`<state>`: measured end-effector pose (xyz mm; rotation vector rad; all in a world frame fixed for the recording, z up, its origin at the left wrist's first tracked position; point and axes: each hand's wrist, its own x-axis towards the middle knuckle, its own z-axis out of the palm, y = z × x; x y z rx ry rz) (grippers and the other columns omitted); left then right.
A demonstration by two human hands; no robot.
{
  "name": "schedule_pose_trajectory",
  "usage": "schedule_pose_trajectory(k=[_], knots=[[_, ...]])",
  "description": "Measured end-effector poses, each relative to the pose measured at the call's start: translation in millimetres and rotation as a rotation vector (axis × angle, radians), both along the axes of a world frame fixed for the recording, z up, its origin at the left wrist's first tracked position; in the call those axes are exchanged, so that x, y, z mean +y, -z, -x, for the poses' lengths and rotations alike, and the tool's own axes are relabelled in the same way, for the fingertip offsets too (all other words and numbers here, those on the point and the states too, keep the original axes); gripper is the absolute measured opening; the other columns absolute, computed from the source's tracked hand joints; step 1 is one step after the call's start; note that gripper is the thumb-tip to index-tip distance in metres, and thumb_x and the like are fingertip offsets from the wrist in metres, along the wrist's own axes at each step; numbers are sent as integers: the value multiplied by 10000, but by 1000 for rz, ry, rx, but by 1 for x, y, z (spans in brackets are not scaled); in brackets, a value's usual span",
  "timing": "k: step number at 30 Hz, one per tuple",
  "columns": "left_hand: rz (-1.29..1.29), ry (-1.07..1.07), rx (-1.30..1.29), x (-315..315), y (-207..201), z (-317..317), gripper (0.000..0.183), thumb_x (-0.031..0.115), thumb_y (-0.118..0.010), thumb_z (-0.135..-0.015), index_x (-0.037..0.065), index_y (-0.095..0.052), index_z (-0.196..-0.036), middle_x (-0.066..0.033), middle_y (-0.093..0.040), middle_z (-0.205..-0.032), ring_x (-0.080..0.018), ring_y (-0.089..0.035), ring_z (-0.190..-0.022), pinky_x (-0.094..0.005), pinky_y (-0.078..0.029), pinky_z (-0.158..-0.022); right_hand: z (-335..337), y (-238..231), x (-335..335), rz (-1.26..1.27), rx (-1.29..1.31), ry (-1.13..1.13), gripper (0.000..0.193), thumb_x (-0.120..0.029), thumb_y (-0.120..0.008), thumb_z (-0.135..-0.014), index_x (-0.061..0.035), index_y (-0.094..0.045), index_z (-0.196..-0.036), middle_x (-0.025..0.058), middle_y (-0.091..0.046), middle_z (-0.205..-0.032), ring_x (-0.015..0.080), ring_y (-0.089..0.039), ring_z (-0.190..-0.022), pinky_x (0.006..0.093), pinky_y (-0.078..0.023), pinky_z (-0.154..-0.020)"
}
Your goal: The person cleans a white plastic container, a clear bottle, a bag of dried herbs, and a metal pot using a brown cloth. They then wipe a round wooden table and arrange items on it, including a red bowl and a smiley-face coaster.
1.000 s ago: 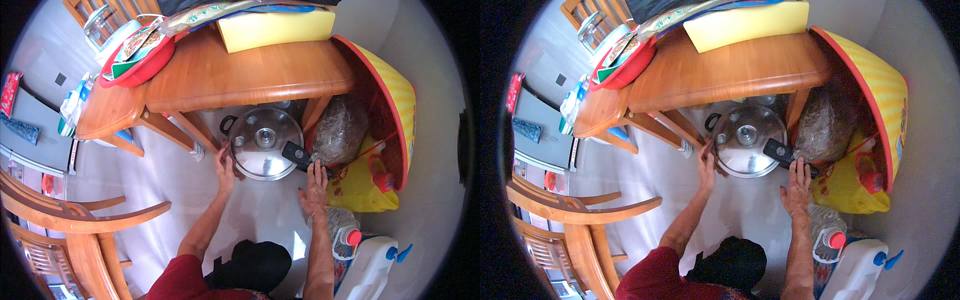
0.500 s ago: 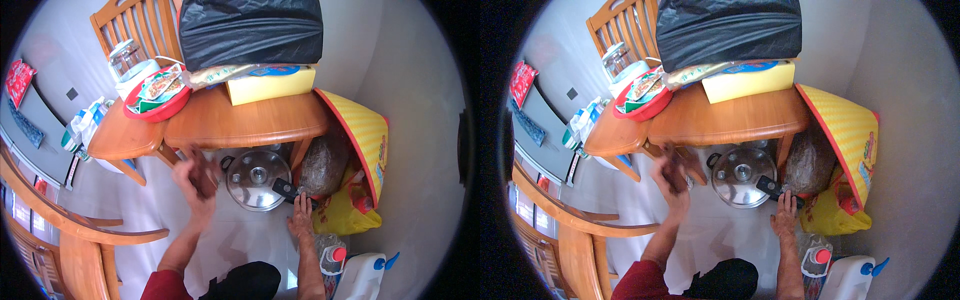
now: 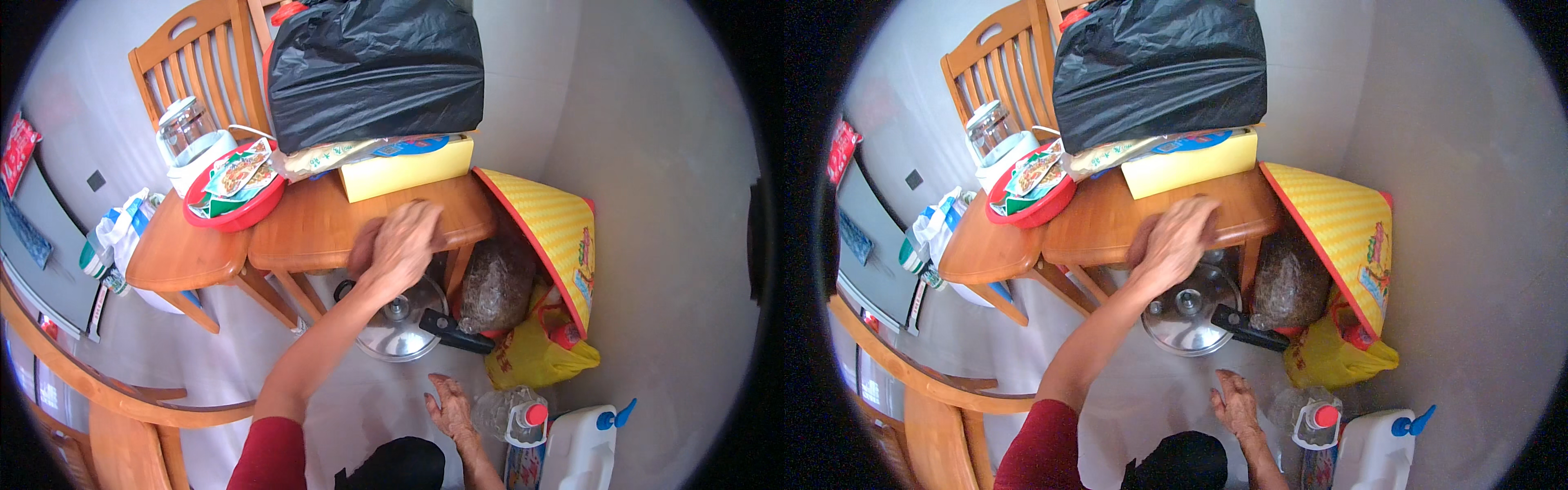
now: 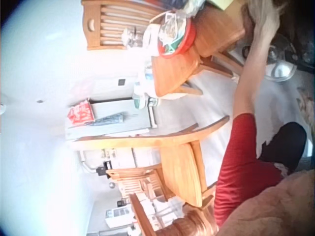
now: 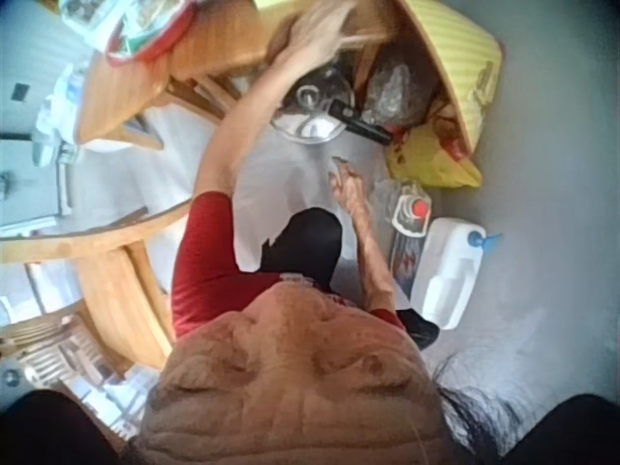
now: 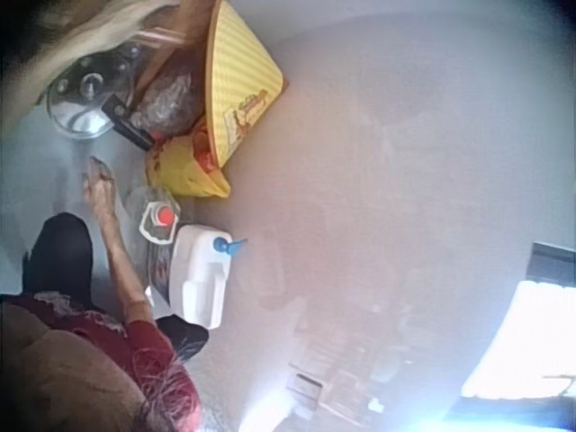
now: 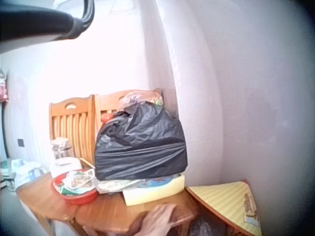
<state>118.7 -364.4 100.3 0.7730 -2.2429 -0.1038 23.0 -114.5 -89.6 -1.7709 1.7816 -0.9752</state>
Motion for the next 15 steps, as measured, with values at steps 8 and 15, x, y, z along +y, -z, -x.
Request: schedule_pose_trajectory(k=[8, 15], knots=[[-3, -134, -123, -26, -8, 78, 209, 82, -603, -755, 39, -607, -959, -125, -602, -1051, -297, -496, -1092, -448, -381, -884, -15, 26, 38, -155, -121, -40, 300, -86, -630, -804, -68, -599, -1101, 162, -649, -943, 356, -635, -838, 419, -518, -734], [128, -37, -199, 14, -4, -8, 387, 98, -618, -741, 126, -581, -1125, -96, -531, -1144, -302, -452, -1125, -446, -399, -836, -8, 52, 72, -209, -171, 25, 279, -39, -630, -797, -84, -603, -1071, 146, -647, -895, 344, -639, -814, 406, -509, -681]])
